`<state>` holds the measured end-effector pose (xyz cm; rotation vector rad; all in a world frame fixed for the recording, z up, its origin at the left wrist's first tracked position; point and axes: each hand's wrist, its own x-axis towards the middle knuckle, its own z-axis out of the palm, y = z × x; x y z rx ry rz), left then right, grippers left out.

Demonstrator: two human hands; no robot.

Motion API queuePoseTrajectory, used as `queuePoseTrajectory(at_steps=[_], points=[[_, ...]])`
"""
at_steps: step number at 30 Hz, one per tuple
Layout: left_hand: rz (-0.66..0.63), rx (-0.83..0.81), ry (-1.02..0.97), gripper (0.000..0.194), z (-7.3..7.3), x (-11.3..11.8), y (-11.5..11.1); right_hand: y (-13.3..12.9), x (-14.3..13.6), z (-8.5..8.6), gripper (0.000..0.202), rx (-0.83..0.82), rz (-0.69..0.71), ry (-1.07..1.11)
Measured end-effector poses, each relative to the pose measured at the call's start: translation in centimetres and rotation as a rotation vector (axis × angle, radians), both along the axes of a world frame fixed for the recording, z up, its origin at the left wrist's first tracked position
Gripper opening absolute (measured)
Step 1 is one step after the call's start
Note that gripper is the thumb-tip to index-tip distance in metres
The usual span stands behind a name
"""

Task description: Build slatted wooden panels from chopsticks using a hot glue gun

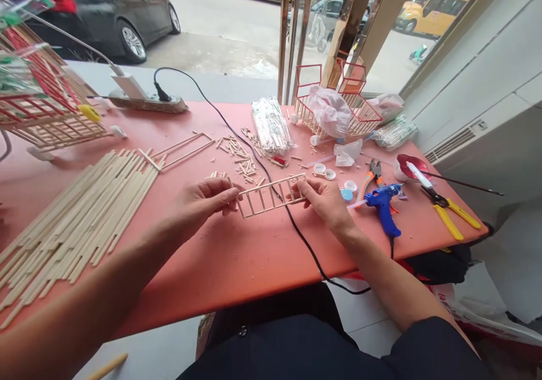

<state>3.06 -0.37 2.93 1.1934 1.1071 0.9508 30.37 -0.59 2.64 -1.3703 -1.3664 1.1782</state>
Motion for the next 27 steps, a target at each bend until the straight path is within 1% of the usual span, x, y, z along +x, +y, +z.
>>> queuePoseTrajectory(at_steps=[2, 5, 7, 9, 11, 14, 17, 20, 23, 25, 27], points=[[-0.025, -0.009, -0.027, 0.038, 0.0, -0.2, 0.2, 0.4, -0.2, 0.3, 0.059, -0.04, 0.022, 0.019], [-0.047, -0.032, -0.071, 0.045, 0.4, -0.9, 0.7, 1.0, -0.5, 1.5, 0.061, -0.087, 0.087, 0.013], [-0.052, -0.032, -0.09, 0.049, 0.5, -1.4, 1.1, 1.6, -0.9, 2.3, 0.062, -0.115, 0.14, 0.002], [-0.044, -0.025, -0.099, 0.051, 0.6, -2.0, 1.6, 2.4, -1.6, 2.6, 0.063, -0.12, 0.161, 0.016], [-0.011, -0.018, -0.111, 0.054, 0.4, -2.6, 2.1, 3.2, -2.4, 2.4, 0.063, -0.104, 0.146, 0.057], [0.039, -0.018, -0.129, 0.056, 0.0, -3.1, 2.6, 3.8, -3.4, 1.3, 0.062, -0.082, 0.116, 0.113], [0.078, -0.049, -0.144, 0.057, -0.1, -3.3, 2.6, 3.6, -3.6, 0.1, 0.061, -0.073, 0.106, 0.139], [0.098, -0.07, -0.098, 0.054, 0.2, -3.3, 2.2, 3.2, -3.3, -0.7, 0.059, -0.072, 0.117, 0.138], [0.087, -0.026, 0.012, 0.044, 0.5, -3.2, 1.7, 2.8, -2.9, -0.7, 0.057, -0.063, 0.109, 0.132], [0.077, 0.011, 0.072, 0.035, 0.6, -3.2, 1.5, 2.8, -2.8, -0.4, 0.054, -0.044, 0.092, 0.129], [0.067, 0.035, 0.102, 0.032, 0.4, -3.2, 1.3, 2.8, -2.6, 0.0, 0.051, -0.014, 0.083, 0.126]])
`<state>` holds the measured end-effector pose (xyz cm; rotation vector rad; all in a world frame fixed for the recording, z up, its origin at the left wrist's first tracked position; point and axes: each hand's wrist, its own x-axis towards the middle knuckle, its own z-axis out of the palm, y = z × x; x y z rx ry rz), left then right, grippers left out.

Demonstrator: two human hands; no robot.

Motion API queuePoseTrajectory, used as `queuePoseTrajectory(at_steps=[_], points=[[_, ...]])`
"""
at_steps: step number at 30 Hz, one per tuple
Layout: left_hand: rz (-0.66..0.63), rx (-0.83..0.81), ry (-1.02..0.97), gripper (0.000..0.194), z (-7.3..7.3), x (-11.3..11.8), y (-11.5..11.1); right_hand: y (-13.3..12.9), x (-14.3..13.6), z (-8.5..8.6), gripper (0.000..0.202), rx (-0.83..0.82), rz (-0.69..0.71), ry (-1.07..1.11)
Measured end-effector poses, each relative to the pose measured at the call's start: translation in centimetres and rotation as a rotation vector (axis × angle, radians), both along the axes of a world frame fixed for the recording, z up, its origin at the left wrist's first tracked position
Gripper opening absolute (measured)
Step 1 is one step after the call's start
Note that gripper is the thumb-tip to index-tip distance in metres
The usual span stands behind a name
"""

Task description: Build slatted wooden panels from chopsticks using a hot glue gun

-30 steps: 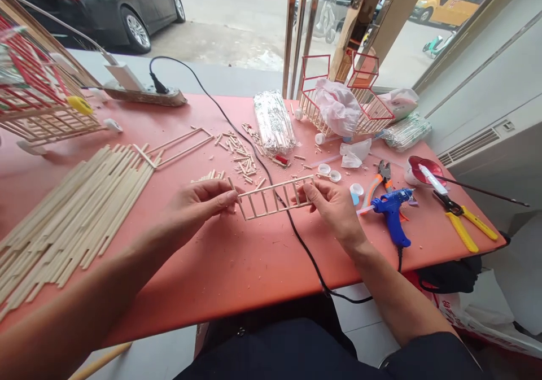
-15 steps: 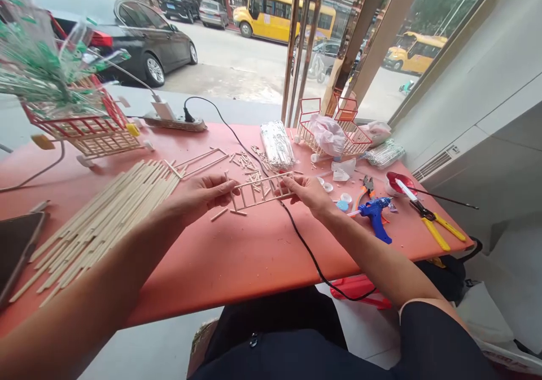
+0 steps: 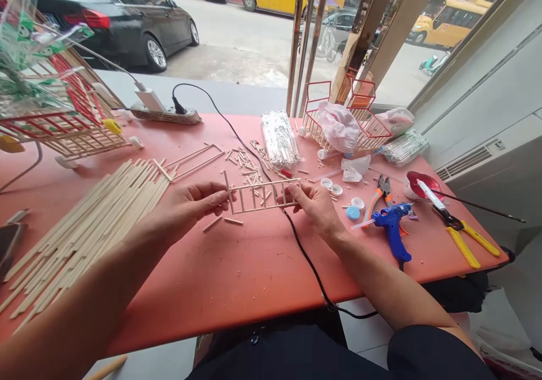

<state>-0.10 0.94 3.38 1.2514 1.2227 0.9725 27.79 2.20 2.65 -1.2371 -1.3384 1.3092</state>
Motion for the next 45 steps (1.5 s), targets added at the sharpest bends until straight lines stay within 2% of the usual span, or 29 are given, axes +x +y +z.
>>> queuePoseTrajectory(at_steps=[9, 17, 23, 27, 30, 37, 42, 45], points=[[0.074, 0.01, 0.004, 0.031, -1.2, -0.2, 0.0, -0.1, 0.1, 0.4, 0.052, 0.019, 0.002, -0.018], [0.118, 0.051, 0.001, 0.026, 0.1, 1.3, -0.4, -0.1, 0.1, 0.3, 0.055, 0.091, -0.013, -0.064], [0.272, 0.14, -0.02, 0.021, -0.1, 1.0, 0.0, 0.0, 0.1, 0.0, 0.056, 0.102, -0.017, -0.07], [0.329, 0.209, -0.081, 0.015, 0.2, 0.5, 0.4, 0.1, 0.0, 0.0, 0.056, 0.098, -0.01, -0.055], [0.338, 0.188, -0.124, 0.015, 0.5, 0.4, 0.5, 0.1, 0.0, 0.1, 0.055, 0.094, -0.015, -0.039], [0.251, 0.126, -0.035, 0.027, -0.1, 0.9, 0.1, -0.1, -0.1, 0.3, 0.054, 0.133, -0.025, -0.073], [0.297, 0.148, -0.129, 0.02, -0.2, 0.8, 0.2, -0.1, -0.2, 0.2, 0.056, 0.069, -0.026, -0.007], [0.277, 0.12, -0.181, 0.021, 0.0, 0.7, 0.3, 0.0, -0.1, 0.1, 0.056, 0.018, -0.032, 0.042]])
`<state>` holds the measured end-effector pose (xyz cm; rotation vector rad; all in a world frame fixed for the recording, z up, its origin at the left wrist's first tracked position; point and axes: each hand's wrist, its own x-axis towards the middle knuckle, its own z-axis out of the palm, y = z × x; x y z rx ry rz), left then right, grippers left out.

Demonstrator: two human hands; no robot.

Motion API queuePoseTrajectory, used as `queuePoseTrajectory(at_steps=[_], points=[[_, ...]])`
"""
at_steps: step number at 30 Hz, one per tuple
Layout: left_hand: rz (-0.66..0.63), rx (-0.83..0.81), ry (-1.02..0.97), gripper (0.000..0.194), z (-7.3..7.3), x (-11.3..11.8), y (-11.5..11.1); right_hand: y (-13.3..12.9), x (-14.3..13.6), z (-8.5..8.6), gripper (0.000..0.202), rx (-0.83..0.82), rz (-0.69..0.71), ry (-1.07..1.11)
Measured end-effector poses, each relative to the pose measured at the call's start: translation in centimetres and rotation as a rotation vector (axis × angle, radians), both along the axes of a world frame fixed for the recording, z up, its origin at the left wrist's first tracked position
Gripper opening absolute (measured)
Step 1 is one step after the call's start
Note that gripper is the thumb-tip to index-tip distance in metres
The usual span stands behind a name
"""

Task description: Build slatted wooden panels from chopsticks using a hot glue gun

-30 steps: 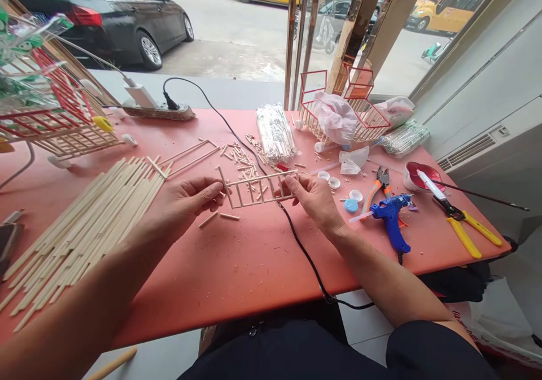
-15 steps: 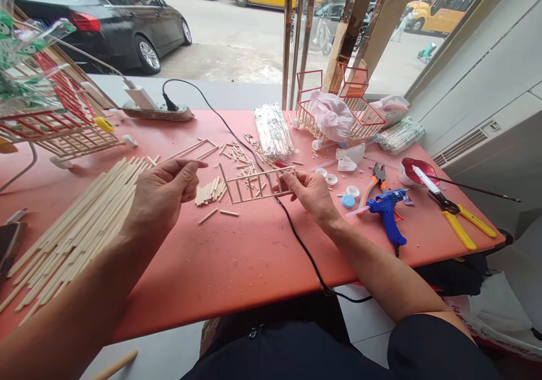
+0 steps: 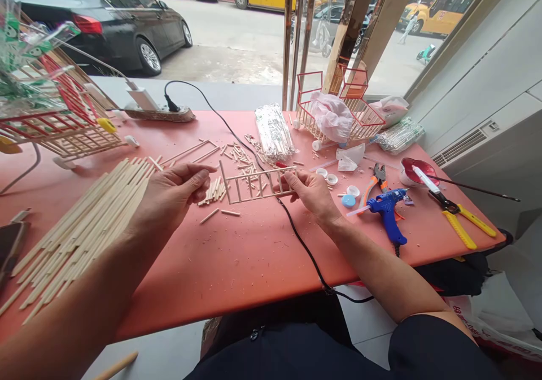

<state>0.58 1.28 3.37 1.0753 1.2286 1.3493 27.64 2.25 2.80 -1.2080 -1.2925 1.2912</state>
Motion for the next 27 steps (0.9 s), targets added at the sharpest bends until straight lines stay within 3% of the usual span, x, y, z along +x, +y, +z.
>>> queuePoseTrajectory(at_steps=[10, 18, 27], points=[[-0.204, -0.083, 0.022, 0.042, -0.1, 0.2, -0.5, -0.2, 0.0, 0.1, 0.055, -0.004, 0.012, -0.014], [-0.203, -0.081, 0.062, 0.032, -0.3, 0.1, -0.6, -0.4, -0.1, -0.3, 0.051, 0.142, 0.051, -0.096], [-0.152, 0.043, 0.122, 0.024, 0.9, 0.7, -0.9, -0.9, -0.2, 0.3, 0.042, 0.272, 0.048, -0.09]])
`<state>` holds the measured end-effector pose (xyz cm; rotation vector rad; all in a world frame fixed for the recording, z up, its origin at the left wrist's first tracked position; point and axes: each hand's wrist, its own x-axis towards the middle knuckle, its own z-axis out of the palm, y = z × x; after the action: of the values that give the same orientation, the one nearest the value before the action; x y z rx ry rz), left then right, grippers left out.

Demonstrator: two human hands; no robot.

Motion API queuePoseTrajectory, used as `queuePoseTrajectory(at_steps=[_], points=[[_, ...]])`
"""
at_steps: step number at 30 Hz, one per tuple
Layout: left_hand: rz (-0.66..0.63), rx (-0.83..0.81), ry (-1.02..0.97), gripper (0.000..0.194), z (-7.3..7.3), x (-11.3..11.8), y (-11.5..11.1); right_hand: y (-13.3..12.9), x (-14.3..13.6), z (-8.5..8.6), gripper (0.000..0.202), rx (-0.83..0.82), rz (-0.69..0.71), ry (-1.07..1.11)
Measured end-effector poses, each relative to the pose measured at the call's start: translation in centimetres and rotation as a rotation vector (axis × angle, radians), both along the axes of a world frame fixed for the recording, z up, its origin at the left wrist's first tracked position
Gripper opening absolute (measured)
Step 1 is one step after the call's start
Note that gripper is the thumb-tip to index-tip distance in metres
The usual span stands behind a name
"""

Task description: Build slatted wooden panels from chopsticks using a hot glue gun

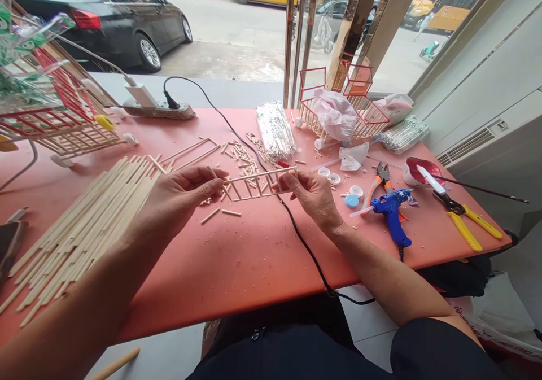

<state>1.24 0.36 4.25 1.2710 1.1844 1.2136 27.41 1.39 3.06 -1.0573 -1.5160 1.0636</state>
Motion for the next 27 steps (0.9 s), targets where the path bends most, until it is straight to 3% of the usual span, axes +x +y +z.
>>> queuePoseTrajectory(at_steps=[13, 20, 27], points=[[-0.127, -0.034, 0.069, 0.025, -0.4, -0.6, 0.0, 0.7, 0.4, -0.3, 0.049, -0.212, -0.003, 0.089], [-0.113, -0.012, 0.06, 0.021, -0.8, -0.7, 0.1, 0.3, 0.2, 0.0, 0.045, -0.052, 0.009, 0.017], [-0.02, 0.036, 0.094, 0.018, 0.4, 0.1, -0.3, 0.0, 0.3, -0.1, 0.04, 0.087, -0.032, -0.062]])
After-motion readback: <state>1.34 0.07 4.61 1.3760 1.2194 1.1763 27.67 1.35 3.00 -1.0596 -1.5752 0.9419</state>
